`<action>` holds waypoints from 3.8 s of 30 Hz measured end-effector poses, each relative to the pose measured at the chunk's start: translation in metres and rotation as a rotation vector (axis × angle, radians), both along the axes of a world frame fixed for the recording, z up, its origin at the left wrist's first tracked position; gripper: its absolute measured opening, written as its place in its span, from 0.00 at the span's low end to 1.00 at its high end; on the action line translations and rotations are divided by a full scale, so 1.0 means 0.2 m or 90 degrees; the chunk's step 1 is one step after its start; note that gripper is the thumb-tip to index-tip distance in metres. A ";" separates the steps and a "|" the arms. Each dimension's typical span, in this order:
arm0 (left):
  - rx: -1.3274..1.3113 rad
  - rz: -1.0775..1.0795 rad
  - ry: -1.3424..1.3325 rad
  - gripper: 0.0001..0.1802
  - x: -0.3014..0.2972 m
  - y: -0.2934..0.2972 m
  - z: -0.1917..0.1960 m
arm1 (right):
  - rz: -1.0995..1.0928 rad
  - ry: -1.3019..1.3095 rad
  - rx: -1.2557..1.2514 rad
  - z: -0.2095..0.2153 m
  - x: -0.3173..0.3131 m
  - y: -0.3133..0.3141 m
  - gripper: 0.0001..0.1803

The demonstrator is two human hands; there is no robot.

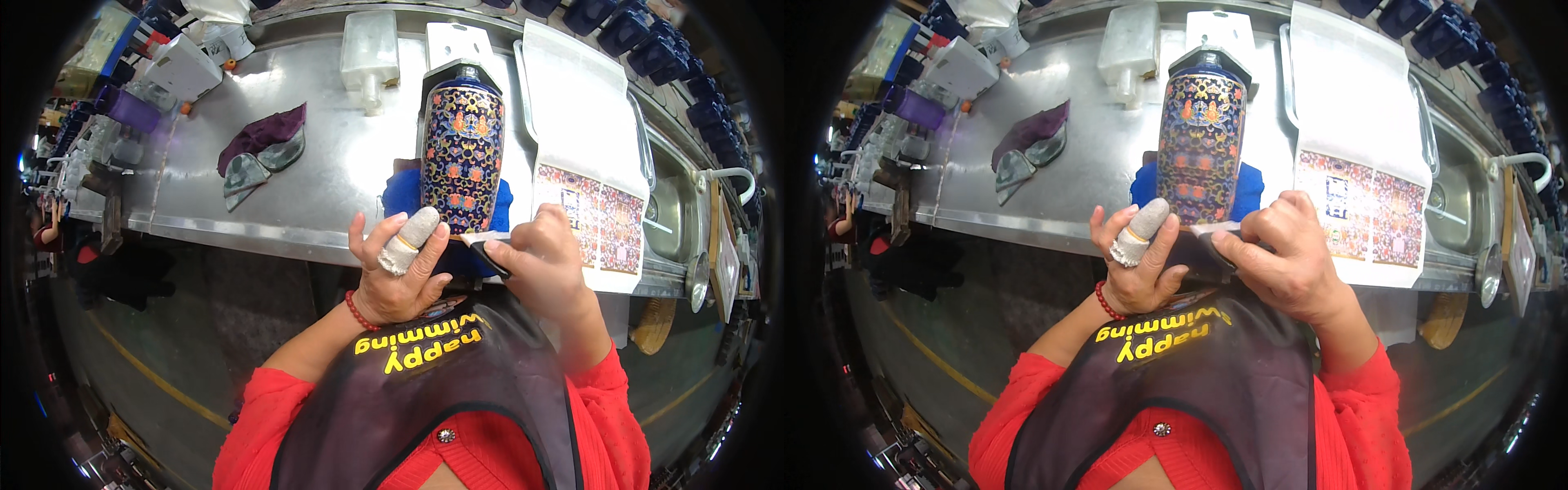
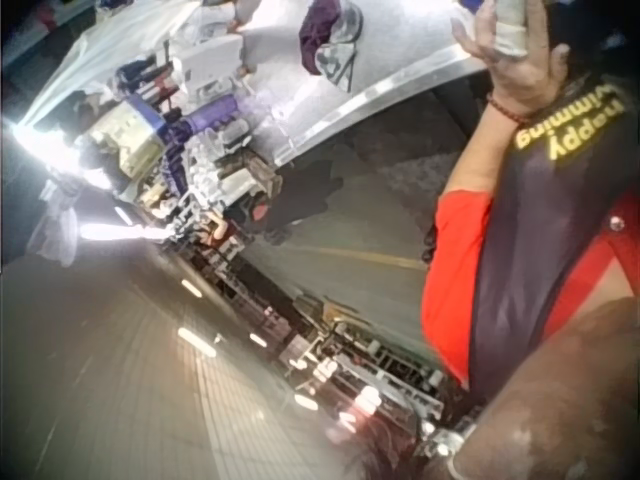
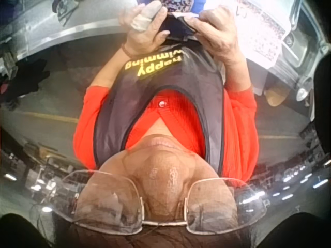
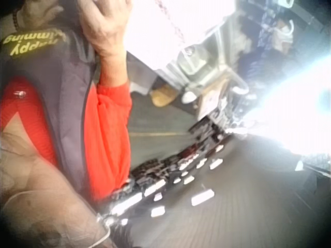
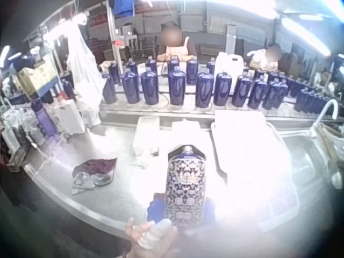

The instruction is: The person applies small decorative stickers to a blue cylindrical container, smoothing each sticker with fingers and a small tool. The container is rotated to access different areas while the person works at a stainless steel workstation.

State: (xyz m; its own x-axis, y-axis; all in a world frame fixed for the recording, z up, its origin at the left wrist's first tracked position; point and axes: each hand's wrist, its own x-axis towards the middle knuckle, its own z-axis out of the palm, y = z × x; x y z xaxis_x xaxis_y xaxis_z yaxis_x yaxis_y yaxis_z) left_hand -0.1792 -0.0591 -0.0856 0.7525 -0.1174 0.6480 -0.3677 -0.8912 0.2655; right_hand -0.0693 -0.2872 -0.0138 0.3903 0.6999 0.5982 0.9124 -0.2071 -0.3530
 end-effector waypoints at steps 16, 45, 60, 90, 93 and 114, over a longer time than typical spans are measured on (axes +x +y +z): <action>-0.081 0.045 0.072 0.36 0.07 0.06 0.00 | 0.142 0.013 -0.048 0.09 0.02 0.12 0.18; 0.034 0.046 0.049 0.54 0.27 0.12 0.15 | 0.132 0.148 -0.021 -0.01 0.01 0.04 0.23; 0.102 0.035 0.048 0.58 0.27 0.14 0.19 | 0.188 0.175 -0.023 -0.04 -0.03 0.04 0.19; -0.357 -0.182 0.272 0.54 0.28 0.18 0.04 | 0.079 0.213 0.000 0.04 0.00 0.04 0.22; -0.300 -0.159 0.205 0.53 0.26 0.19 0.06 | 0.067 0.305 -0.014 0.14 0.09 0.08 0.15; -0.129 -0.126 0.078 0.46 0.54 0.29 0.17 | 0.166 0.186 -0.107 0.26 0.28 0.22 0.16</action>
